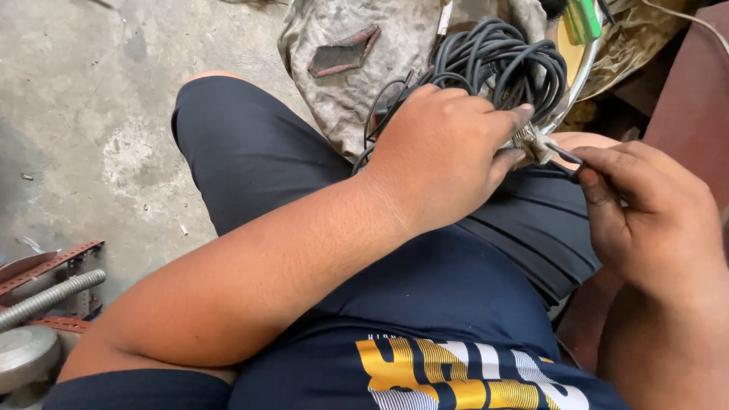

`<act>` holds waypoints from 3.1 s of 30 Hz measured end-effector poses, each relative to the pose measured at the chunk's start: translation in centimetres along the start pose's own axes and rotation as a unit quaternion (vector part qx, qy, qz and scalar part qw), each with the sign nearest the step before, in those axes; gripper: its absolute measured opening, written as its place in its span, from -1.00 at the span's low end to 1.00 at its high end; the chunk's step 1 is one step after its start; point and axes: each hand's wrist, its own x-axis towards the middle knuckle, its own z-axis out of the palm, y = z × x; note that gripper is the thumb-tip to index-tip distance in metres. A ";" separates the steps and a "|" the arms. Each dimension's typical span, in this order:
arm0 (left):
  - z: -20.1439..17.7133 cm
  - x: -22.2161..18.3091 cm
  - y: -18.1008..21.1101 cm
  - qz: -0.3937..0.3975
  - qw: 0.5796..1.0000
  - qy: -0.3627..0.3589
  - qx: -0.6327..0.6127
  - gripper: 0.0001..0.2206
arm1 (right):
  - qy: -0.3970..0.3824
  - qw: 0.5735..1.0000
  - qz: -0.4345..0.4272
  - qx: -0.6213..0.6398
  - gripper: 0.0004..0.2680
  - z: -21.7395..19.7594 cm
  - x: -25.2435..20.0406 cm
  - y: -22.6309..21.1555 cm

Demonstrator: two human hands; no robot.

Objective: Securing fasteners on a mechanical component using a screwdriver and manual manipulation of parts.

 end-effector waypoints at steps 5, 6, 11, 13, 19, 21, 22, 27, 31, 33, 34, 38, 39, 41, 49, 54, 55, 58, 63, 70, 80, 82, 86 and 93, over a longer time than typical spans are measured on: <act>0.0 -0.1 -0.1 0.001 1.000 0.010 -0.004 -0.62 | 0.041 0.998 0.012 -0.041 -0.82 0.0 -0.4 -1.3; -0.1 -0.2 -0.1 0.002 1.000 0.005 -0.004 -0.63 | 0.039 0.999 0.010 -0.030 -0.75 -0.3 0.3 -2.5; -0.1 -0.3 0.1 0.002 1.000 -0.004 -0.002 -0.62 | 0.060 0.989 -0.028 -0.134 -0.83 0.7 -0.7 -0.4; -0.1 -0.3 0.0 0.001 1.000 0.000 -0.006 -0.62 | 0.074 0.985 -0.049 -0.150 -0.89 1.0 -0.5 -0.4; 0.1 -0.3 0.1 0.000 1.000 -0.006 -0.002 -0.61 | 0.067 0.988 -0.032 -0.136 -0.86 1.3 -0.6 -0.6; 0.2 -0.3 0.1 0.004 1.000 0.008 0.001 -0.62 | 0.065 0.988 -0.035 -0.137 -0.87 1.4 -1.1 0.2; 0.2 -0.3 0.1 0.004 1.000 0.009 0.001 -0.62 | 0.066 0.988 -0.035 -0.138 -0.87 1.4 -1.2 0.2; 0.4 -0.3 0.5 0.000 1.000 -0.001 0.007 -0.62 | 0.098 0.989 0.017 -0.108 -0.78 1.6 -1.6 0.3; 1.1 -0.1 1.3 -0.016 1.000 -0.004 0.005 -0.58 | 0.112 0.986 0.042 -0.117 -0.87 2.5 -0.5 -0.9; 1.5 0.1 1.9 -0.049 0.999 0.004 0.019 -0.56 | 0.107 0.973 0.025 -0.201 -0.77 3.2 0.0 -0.6; 1.6 0.3 2.1 -0.049 0.999 0.007 0.019 -0.56 | 0.108 0.973 0.023 -0.203 -0.77 3.3 0.1 -0.6; 1.9 0.8 2.4 -0.086 0.996 -0.020 0.026 -0.50 | 0.134 0.954 -0.008 -0.268 -0.87 3.7 0.6 -0.6; 1.9 1.0 2.4 -0.097 0.995 -0.020 0.020 -0.51 | 0.144 0.950 -0.013 -0.275 -0.88 3.7 0.7 -0.5; 1.7 1.2 2.5 -0.103 0.994 -0.026 0.016 -0.52 | 0.143 0.944 -0.015 -0.296 -0.92 3.8 0.8 -0.5; 0.5 2.1 3.0 -0.126 0.985 -0.114 -0.016 -0.69 | 0.119 0.931 0.008 -0.344 -0.93 3.4 1.4 -0.5; 1.6 1.9 3.5 -0.130 0.987 -0.092 -0.026 -0.77 | 0.081 0.928 0.071 -0.356 -0.85 3.5 1.9 -0.4; 1.7 1.8 3.5 -0.130 0.987 -0.091 -0.027 -0.77 | 0.081 0.928 0.070 -0.357 -0.85 3.3 2.2 -0.7; 1.8 1.5 3.4 -0.118 0.989 -0.077 -0.045 -0.77 | 0.010 0.941 0.175 -0.288 -0.83 3.0 2.9 -1.0; 1.9 1.3 3.4 -0.118 0.989 -0.077 -0.043 -0.79 | 0.001 0.947 0.174 -0.270 -0.83 3.2 3.0 0.7; 2.0 1.0 3.5 -0.108 0.990 -0.080 -0.042 -0.75 | 0.036 0.982 0.101 -0.159 -0.85 3.8 2.0 3.0; 1.3 1.1 3.2 -0.111 0.987 -0.104 -0.051 -0.48 | 0.087 0.989 0.074 -0.092 -0.92 2.5 0.9 1.1; 1.7 1.1 3.2 -0.108 0.988 -0.099 -0.048 -0.50 | 0.079 0.987 0.075 -0.122 -0.92 2.6 0.7 0.8; 2.3 1.5 3.2 -0.106 0.991 -0.080 -0.034 -0.54 | 0.071 0.965 0.067 -0.242 -0.83 3.0 1.2 0.2; -0.2 2.8 3.3 -0.199 0.959 -0.160 -0.126 -0.82 | 0.031 0.943 0.121 -0.308 -0.83 2.9 2.1 -0.6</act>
